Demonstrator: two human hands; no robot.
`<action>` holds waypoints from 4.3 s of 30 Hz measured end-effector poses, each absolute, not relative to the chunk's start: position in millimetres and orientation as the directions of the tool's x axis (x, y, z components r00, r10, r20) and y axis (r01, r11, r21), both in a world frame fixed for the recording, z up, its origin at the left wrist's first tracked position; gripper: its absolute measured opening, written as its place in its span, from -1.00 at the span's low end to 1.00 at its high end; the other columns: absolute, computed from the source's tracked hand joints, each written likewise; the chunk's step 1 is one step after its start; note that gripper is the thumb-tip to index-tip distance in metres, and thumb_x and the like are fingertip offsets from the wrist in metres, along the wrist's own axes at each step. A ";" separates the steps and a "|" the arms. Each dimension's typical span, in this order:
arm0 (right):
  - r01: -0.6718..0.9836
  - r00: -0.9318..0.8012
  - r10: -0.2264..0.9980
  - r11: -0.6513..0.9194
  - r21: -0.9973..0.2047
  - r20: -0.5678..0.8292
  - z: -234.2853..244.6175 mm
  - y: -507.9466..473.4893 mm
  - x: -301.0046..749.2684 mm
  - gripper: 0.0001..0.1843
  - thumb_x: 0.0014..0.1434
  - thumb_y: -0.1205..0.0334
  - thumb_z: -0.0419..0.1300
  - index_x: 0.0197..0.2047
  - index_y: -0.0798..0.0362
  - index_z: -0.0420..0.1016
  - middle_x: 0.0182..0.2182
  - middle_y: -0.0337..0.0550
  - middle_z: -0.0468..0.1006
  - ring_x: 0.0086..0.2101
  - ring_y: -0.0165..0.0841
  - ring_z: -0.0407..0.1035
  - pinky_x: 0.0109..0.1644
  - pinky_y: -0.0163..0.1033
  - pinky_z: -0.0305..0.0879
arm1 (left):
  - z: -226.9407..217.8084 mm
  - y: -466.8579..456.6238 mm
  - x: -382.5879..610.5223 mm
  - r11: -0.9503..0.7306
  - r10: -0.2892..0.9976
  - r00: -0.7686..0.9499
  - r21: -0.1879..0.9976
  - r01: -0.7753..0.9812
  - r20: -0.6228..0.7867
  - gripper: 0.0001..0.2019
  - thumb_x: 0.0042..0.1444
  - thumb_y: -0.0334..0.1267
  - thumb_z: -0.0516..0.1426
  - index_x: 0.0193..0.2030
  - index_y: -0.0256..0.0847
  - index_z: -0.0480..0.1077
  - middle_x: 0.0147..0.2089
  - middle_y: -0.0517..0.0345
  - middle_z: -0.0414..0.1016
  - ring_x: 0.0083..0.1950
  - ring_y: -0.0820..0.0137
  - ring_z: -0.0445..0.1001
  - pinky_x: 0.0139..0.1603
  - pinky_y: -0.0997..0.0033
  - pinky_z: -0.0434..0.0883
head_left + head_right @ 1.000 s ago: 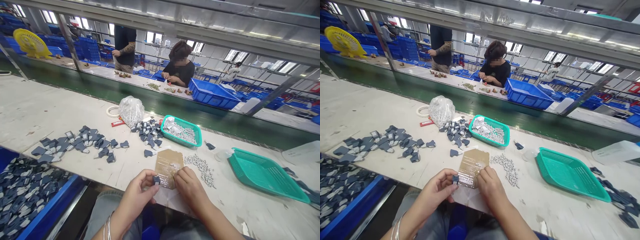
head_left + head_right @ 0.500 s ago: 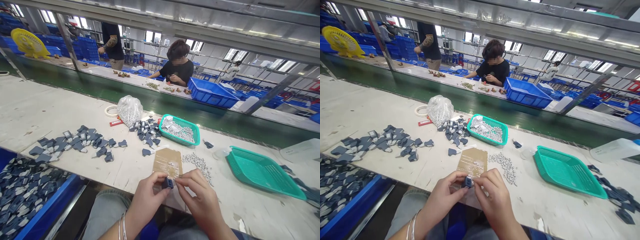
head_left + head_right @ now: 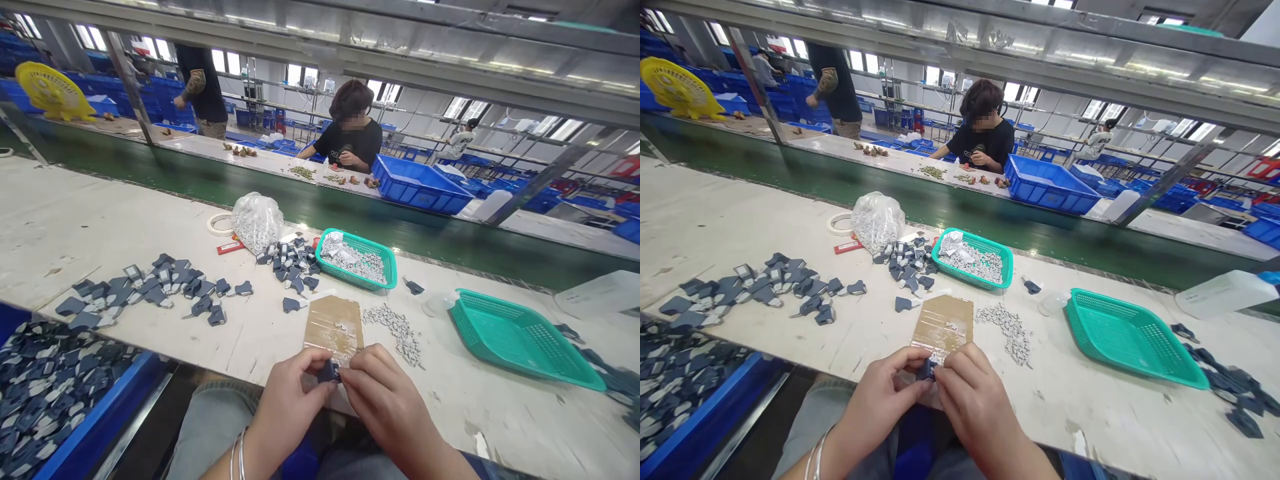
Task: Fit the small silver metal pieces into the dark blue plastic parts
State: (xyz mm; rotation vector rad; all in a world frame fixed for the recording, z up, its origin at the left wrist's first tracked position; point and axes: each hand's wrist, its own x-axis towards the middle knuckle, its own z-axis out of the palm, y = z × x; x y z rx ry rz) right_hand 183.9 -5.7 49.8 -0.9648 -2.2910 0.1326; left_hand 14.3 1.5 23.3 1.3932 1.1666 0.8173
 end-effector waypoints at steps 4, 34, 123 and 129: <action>0.617 -0.625 0.589 0.775 -0.138 0.513 46.8 -8.8 180.3 -0.83 0.22 0.51 -0.01 -0.33 0.15 0.35 -0.42 -0.08 0.31 -0.37 -0.31 0.16 -0.34 -0.19 0.21 | 26.1 -0.6 12.6 0.045 0.958 0.261 0.958 0.282 -0.121 -0.76 -0.01 -0.32 0.15 -0.14 -0.10 0.43 -0.18 0.24 0.51 -0.13 0.40 0.43 -0.07 0.44 0.36; 0.949 0.035 0.883 0.117 -0.291 0.468 -9.3 -23.5 305.1 -0.76 0.25 0.17 0.00 -0.29 0.03 0.46 -0.39 -0.14 0.43 -0.33 -0.29 0.29 -0.28 -0.18 0.28 | 9.3 88.5 -31.3 -0.352 0.927 0.217 0.504 0.789 0.307 -0.71 0.18 -0.15 0.00 -0.01 -0.22 0.27 -0.09 0.02 0.34 -0.11 0.28 0.32 -0.09 0.27 0.29; 0.658 -0.549 0.641 0.727 -0.195 0.537 43.6 -9.4 179.9 -0.84 0.21 0.53 0.00 -0.28 0.18 0.36 -0.42 -0.07 0.30 -0.37 -0.32 0.15 -0.35 -0.18 0.18 | 22.8 -0.2 19.6 0.048 0.967 0.224 0.952 0.301 -0.120 -0.76 -0.03 -0.37 0.14 -0.17 -0.11 0.39 -0.22 0.26 0.47 -0.19 0.43 0.40 -0.16 0.42 0.32; 0.639 -0.650 0.610 0.761 -0.108 0.452 45.1 -15.1 171.8 -0.79 0.20 0.53 -0.05 -0.35 0.20 0.36 -0.46 -0.05 0.28 -0.38 -0.29 0.15 -0.34 -0.12 0.22 | 18.4 -6.4 17.5 0.016 0.974 0.200 0.920 0.391 -0.102 -0.79 -0.02 -0.35 0.16 -0.19 -0.09 0.42 -0.23 0.24 0.48 -0.24 0.40 0.41 -0.21 0.42 0.34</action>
